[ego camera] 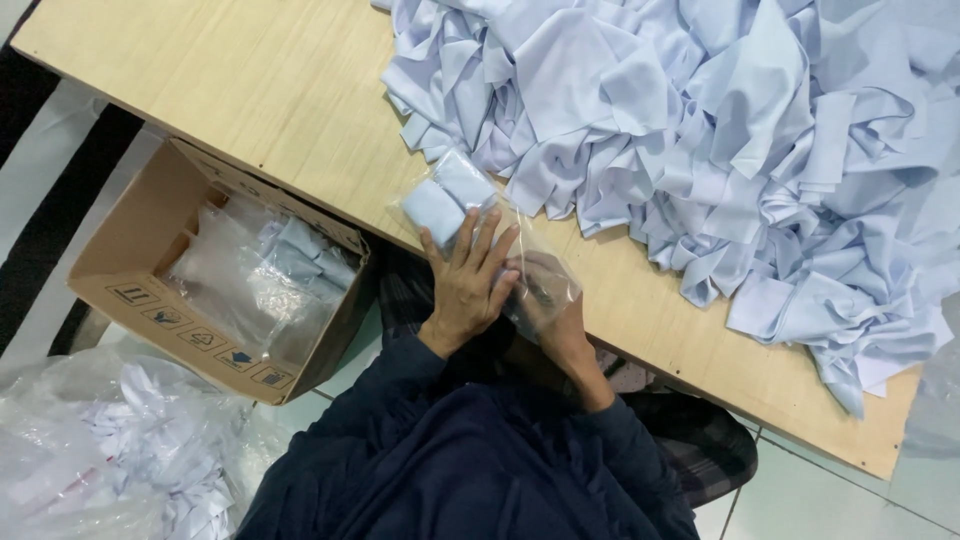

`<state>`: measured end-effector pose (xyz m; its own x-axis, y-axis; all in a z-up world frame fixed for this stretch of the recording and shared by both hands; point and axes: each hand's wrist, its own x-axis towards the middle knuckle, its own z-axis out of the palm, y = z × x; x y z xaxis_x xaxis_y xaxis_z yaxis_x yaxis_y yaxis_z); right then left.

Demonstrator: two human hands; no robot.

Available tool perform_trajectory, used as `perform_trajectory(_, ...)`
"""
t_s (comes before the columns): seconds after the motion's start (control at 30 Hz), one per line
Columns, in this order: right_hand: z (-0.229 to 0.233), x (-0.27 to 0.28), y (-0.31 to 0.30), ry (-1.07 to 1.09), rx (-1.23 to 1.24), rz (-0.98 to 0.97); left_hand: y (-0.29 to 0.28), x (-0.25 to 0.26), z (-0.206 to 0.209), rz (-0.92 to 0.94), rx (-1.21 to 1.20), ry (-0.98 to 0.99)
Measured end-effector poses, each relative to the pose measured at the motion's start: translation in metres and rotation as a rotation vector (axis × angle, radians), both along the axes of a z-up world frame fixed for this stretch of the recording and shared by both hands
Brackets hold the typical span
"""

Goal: Folding small pieces of white fabric and placing them into individual clear plastic bags for packaging.

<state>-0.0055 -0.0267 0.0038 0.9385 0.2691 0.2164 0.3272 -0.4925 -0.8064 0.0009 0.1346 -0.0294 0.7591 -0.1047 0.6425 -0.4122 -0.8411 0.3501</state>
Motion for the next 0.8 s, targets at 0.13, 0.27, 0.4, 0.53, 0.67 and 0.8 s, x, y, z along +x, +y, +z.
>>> perform_trajectory(0.13, -0.018, 0.005, -0.001, 0.039, -0.001, -0.028, 0.000, 0.000, -0.002, -0.010, 0.006, 0.012)
perform_trajectory(0.27, -0.013, 0.008, -0.003, 0.066, -0.005, 0.044, -0.002, -0.001, -0.007, -0.008, 0.000, 0.028)
perform_trajectory(0.4, -0.003, 0.012, -0.008, 0.099, -0.009, 0.133, -0.011, -0.006, -0.010, -0.033, -0.027, 0.043)
perform_trajectory(0.53, 0.011, 0.016, -0.017, 0.117, -0.010, 0.173, -0.013, -0.004, -0.010, -0.047, -0.031, 0.063)
perform_trajectory(0.67, 0.025, 0.014, -0.031, 0.152, -0.014, 0.234, -0.013, -0.003, -0.007, -0.014, 0.014, 0.075)
perform_trajectory(0.8, 0.041, 0.004, -0.064, 0.326, 0.089, 0.189, -0.015, 0.003, 0.000, 0.024, 0.084, 0.071)
